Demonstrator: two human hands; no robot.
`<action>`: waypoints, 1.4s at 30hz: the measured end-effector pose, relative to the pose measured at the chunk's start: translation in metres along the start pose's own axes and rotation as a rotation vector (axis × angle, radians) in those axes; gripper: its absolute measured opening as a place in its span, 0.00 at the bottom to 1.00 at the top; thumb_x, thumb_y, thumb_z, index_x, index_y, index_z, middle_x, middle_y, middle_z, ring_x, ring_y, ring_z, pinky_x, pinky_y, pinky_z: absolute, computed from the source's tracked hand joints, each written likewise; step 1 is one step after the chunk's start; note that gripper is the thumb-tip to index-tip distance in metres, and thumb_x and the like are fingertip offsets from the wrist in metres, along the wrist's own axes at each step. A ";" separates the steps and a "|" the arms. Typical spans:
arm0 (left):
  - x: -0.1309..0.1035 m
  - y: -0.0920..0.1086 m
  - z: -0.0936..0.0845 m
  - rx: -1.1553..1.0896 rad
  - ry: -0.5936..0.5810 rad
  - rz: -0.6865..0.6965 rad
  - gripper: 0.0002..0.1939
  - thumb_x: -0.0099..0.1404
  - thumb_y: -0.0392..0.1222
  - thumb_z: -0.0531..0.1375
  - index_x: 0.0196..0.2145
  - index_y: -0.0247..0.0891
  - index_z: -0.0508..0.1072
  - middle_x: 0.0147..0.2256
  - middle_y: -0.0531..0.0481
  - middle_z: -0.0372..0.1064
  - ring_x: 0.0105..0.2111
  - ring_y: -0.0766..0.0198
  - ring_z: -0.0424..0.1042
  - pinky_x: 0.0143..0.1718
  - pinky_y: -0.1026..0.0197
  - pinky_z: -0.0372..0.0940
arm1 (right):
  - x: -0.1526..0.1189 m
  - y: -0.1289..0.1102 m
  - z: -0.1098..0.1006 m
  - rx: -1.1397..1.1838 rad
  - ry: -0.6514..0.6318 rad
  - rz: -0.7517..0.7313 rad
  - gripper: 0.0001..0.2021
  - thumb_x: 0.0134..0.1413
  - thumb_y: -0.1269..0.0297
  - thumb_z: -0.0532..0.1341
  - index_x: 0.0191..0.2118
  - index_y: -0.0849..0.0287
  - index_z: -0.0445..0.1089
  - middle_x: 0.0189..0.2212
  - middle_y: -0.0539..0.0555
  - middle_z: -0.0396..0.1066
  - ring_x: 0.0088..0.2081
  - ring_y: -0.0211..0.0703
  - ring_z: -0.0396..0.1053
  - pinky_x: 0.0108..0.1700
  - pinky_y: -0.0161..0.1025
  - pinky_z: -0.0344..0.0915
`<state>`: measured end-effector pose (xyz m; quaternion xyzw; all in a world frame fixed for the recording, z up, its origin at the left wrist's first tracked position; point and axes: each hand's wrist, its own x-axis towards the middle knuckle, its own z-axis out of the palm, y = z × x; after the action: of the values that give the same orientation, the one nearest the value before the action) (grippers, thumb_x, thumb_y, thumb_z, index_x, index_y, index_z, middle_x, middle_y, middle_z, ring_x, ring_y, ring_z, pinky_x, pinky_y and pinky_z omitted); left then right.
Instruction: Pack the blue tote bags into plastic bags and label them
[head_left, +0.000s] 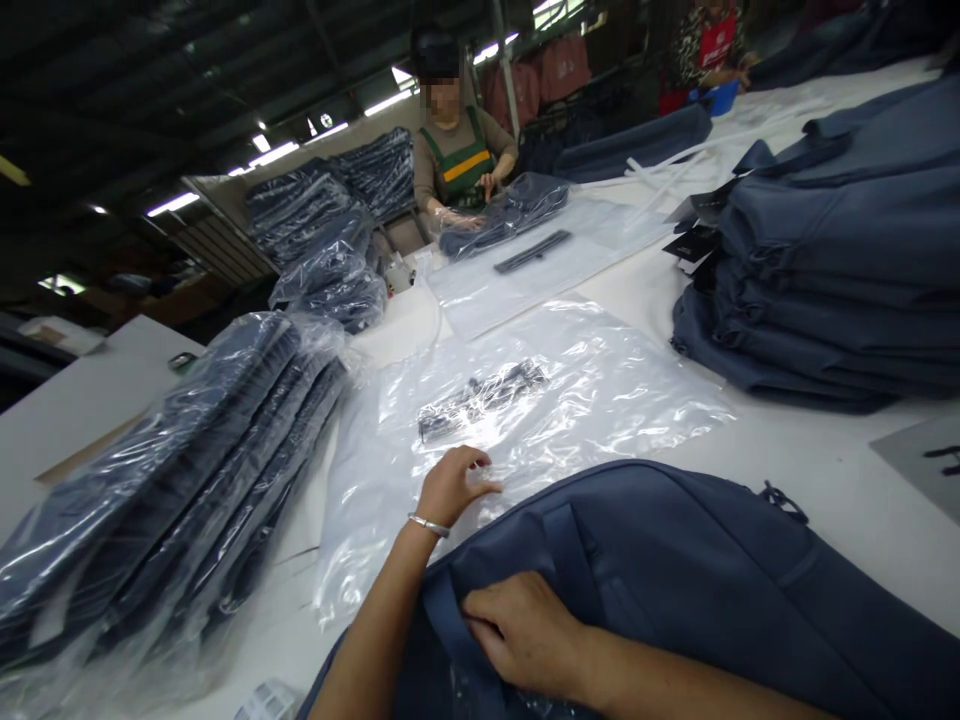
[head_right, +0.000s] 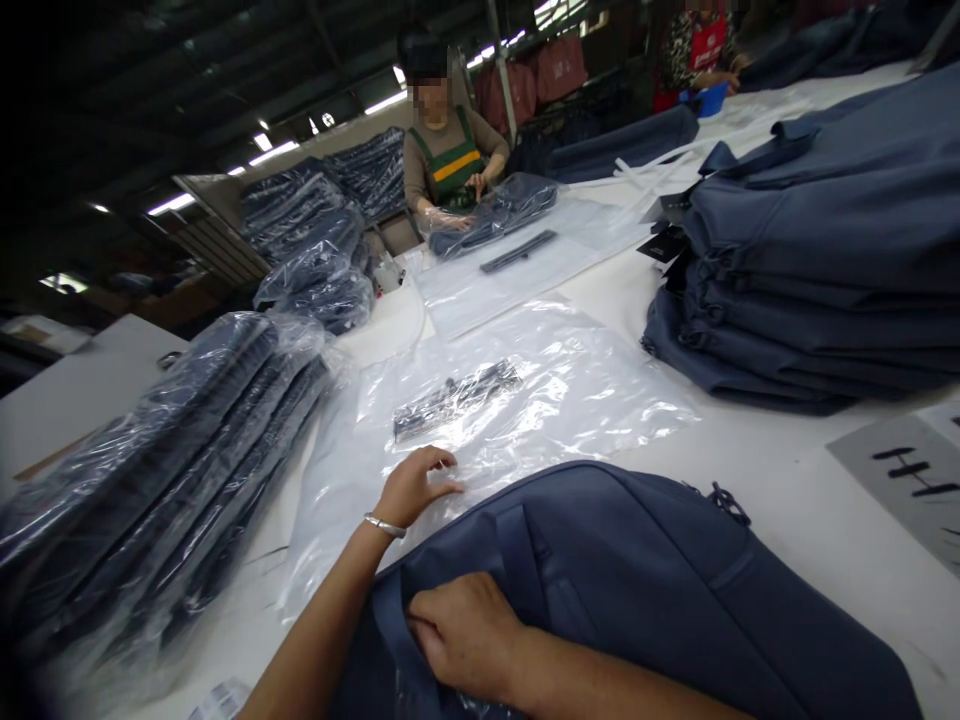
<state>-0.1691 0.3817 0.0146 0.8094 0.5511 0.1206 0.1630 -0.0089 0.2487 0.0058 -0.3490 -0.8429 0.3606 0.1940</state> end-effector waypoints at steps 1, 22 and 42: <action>-0.004 -0.001 0.007 0.007 -0.019 -0.005 0.16 0.59 0.55 0.64 0.38 0.41 0.74 0.37 0.49 0.73 0.39 0.58 0.71 0.41 0.58 0.64 | 0.000 0.000 0.000 -0.008 0.003 -0.019 0.09 0.58 0.67 0.55 0.30 0.58 0.71 0.29 0.49 0.77 0.29 0.38 0.71 0.29 0.36 0.50; 0.019 -0.008 -0.006 -0.067 0.287 -0.073 0.18 0.73 0.46 0.45 0.45 0.40 0.72 0.30 0.51 0.73 0.32 0.63 0.72 0.35 0.62 0.61 | 0.095 0.097 -0.120 -0.581 0.226 0.041 0.45 0.49 0.58 0.70 0.69 0.55 0.48 0.68 0.65 0.45 0.67 0.62 0.48 0.62 0.59 0.54; -0.088 -0.062 -0.048 0.038 -0.028 -0.230 0.24 0.70 0.49 0.45 0.57 0.41 0.68 0.56 0.47 0.69 0.55 0.55 0.67 0.59 0.50 0.60 | 0.025 0.169 -0.198 -0.450 0.110 -0.068 0.19 0.65 0.59 0.51 0.58 0.52 0.69 0.53 0.56 0.72 0.52 0.49 0.70 0.51 0.43 0.66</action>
<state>-0.2719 0.3274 0.0322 0.7454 0.6402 0.0794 0.1680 0.1644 0.4442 0.0140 -0.3741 -0.9014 0.1374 0.1690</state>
